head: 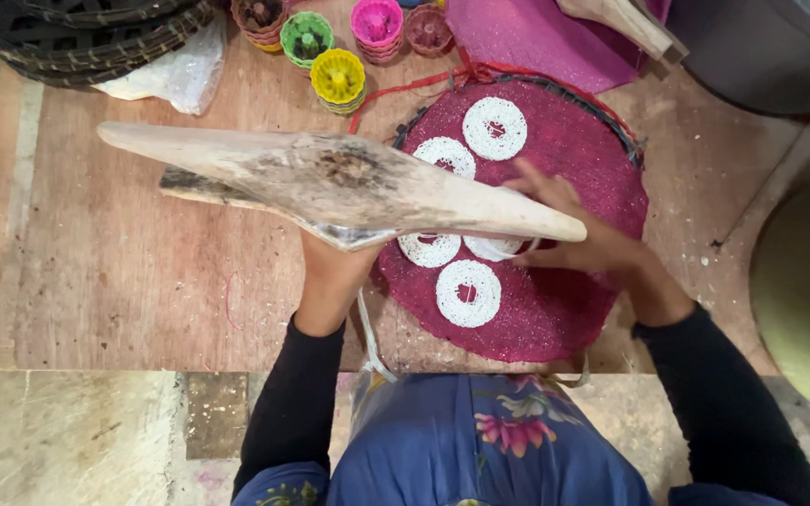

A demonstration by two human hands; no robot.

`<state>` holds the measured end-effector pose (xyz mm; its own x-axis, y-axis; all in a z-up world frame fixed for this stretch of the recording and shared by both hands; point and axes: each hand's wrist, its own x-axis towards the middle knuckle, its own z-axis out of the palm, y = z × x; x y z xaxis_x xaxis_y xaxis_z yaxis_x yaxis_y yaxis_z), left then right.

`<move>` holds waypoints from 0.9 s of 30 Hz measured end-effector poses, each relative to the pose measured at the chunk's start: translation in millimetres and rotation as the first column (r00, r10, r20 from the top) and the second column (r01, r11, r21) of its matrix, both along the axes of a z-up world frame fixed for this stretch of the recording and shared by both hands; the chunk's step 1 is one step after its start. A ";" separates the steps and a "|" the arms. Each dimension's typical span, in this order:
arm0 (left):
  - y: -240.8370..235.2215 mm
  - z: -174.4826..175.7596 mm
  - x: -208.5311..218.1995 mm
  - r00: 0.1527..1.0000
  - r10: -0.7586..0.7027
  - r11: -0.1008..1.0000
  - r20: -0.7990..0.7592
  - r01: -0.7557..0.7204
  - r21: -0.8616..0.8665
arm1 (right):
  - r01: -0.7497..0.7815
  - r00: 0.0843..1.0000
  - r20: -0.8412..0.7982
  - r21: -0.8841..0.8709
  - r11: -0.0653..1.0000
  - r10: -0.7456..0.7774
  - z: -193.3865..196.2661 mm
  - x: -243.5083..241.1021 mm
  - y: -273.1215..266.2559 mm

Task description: The person shapes white dough into rings using a wooden mold and places them onto a circular tray while another person scoops dough from a large bowl.

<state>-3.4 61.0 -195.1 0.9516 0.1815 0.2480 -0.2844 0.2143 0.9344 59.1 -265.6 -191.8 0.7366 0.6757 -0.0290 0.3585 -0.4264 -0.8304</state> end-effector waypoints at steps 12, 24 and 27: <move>5.4 0.3 -11.4 0.997 -0.035 0.999 -0.070 0.036 0.014 | 0.266 0.945 0.299 -0.464 0.845 -0.133 -12.4 -109.9 -27.5; -57.3 68.9 -41.0 0.959 -0.210 0.519 0.192 -0.057 0.853 | 0.354 0.884 -0.430 0.352 0.866 -0.187 -16.5 -148.0 -23.6; -43.5 61.2 -54.3 0.919 0.005 0.645 0.395 -0.305 0.700 | 0.437 0.892 -0.337 0.463 0.771 -0.303 -22.6 -133.2 -34.1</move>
<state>-57.6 17.5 -133.9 0.7564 -0.0674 0.6506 -0.5616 -0.5768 0.5932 -74.1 -299.7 -214.4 0.9484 0.3145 0.0413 0.0342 0.0280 -0.9990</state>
